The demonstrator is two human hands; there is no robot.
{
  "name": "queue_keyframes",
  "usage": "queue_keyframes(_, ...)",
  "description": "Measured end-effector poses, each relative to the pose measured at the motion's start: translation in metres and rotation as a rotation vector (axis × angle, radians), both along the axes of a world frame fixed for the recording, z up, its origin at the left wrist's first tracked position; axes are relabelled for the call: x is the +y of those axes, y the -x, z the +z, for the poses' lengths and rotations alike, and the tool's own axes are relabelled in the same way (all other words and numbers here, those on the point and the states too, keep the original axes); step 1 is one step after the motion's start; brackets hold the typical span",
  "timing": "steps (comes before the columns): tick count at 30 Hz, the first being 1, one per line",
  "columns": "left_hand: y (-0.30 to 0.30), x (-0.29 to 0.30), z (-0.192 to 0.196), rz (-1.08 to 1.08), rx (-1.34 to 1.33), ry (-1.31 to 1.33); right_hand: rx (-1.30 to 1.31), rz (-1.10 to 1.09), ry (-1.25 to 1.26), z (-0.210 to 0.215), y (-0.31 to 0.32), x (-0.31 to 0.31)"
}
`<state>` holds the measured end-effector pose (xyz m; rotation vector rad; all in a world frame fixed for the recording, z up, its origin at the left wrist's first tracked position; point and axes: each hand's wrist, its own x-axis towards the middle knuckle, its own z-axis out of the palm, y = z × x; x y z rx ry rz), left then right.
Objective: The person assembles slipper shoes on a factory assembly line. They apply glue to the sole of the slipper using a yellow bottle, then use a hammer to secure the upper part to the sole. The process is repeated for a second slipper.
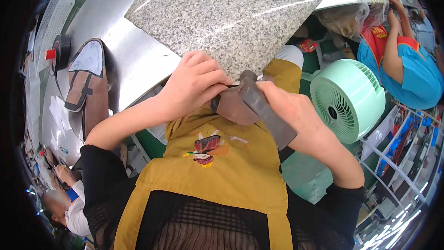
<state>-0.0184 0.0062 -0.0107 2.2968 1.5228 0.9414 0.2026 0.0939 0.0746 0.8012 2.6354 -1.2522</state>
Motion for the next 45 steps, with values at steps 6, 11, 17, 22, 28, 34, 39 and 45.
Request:
queue_keyframes(6, -0.001, -0.004, -0.005, -0.064, 0.191, -0.240, 0.151, -0.008, -0.057, 0.010, 0.000, -0.002)
queue_keyframes(11, 0.002, -0.003, -0.009, -0.131, 0.237, -0.302, -0.061, 0.064, 0.081, 0.010, 0.002, -0.003)
queue_keyframes(17, 0.000, -0.005, -0.006, -0.080, 0.228, -0.248, 0.108, -0.022, 0.020, 0.011, 0.005, -0.005)
queue_keyframes(22, -0.001, -0.010, -0.003, 0.028, 0.037, -0.054, -0.009, -0.026, 0.011, 0.006, 0.007, -0.012)
queue_keyframes(28, -0.004, -0.015, -0.010, 0.011, 0.190, -0.222, 0.168, -0.047, 0.000, 0.001, 0.008, -0.012)
queue_keyframes(34, -0.002, -0.009, -0.005, 0.079, 0.068, 0.001, 0.083, -0.063, 0.096, 0.002, 0.011, -0.014)
queue_keyframes(39, -0.014, -0.001, 0.015, 0.080, -0.087, 0.244, -0.014, -0.289, 0.269, 0.009, -0.014, -0.001)
queue_keyframes(45, -0.023, 0.005, 0.007, 0.139, -0.082, 0.185, 0.115, -0.156, 0.058, 0.000, -0.015, -0.003)
